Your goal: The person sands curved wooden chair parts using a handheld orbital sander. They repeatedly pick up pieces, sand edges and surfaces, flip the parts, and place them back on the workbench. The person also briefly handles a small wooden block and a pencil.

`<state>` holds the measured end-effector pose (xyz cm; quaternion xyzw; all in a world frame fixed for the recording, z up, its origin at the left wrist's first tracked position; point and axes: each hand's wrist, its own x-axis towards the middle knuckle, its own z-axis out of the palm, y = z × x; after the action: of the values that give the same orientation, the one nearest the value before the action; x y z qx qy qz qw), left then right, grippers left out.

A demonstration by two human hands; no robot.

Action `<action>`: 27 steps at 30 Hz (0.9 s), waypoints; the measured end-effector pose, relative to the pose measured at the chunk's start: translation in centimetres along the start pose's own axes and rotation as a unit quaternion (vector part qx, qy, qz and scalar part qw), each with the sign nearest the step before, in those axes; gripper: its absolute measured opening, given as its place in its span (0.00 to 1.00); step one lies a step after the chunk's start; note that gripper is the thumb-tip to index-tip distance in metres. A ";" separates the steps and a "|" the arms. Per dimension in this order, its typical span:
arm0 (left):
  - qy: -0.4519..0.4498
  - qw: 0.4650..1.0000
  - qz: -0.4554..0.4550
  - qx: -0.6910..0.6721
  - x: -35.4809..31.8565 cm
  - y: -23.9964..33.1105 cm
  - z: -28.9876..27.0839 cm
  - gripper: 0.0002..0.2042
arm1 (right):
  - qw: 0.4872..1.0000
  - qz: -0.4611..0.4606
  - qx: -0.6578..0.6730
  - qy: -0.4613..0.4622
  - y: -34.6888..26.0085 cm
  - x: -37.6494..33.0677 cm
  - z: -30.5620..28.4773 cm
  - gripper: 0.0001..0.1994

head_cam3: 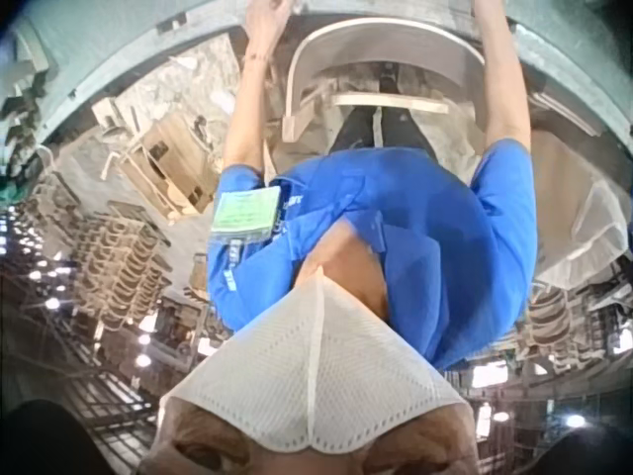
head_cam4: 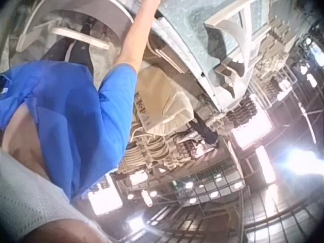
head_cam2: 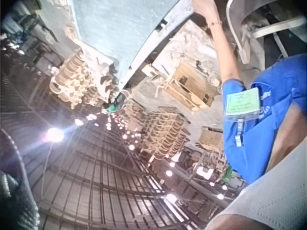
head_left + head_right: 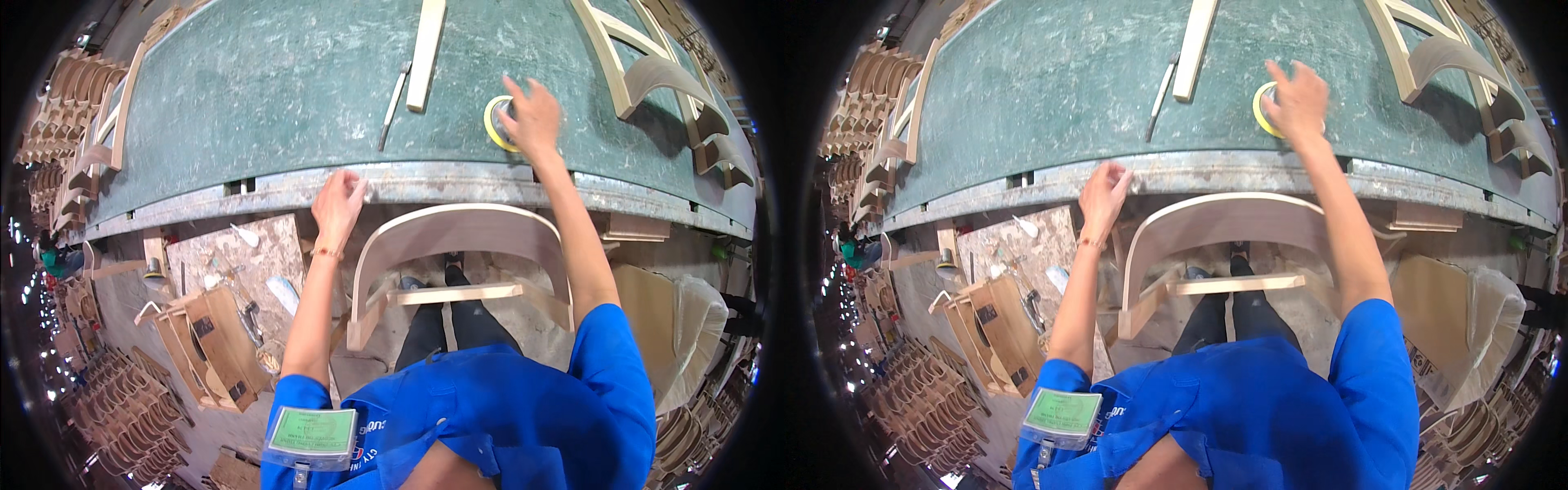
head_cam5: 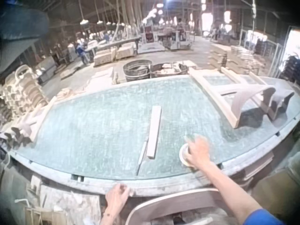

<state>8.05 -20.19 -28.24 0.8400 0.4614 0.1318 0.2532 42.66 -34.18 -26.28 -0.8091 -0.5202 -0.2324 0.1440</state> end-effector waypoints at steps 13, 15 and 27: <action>0.105 0.902 -0.007 -0.418 8.4 4.9 -2.5 0.05 | 0.495 0.421 0.693 -0.313 -4.2 7.3 11.8 0.24; 0.148 0.889 0.012 -0.433 8.2 5.9 -5.2 0.08 | 0.374 0.423 0.770 -0.296 -4.2 5.5 7.5 0.10; 0.173 0.873 0.107 -0.444 8.3 4.3 -2.0 0.09 | 0.045 0.353 0.934 0.003 -0.8 -11.4 -14.5 0.34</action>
<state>14.64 -14.55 -24.27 0.6471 0.2981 0.4926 0.4998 34.67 -49.54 -19.94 -0.0848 0.0459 0.5239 0.8463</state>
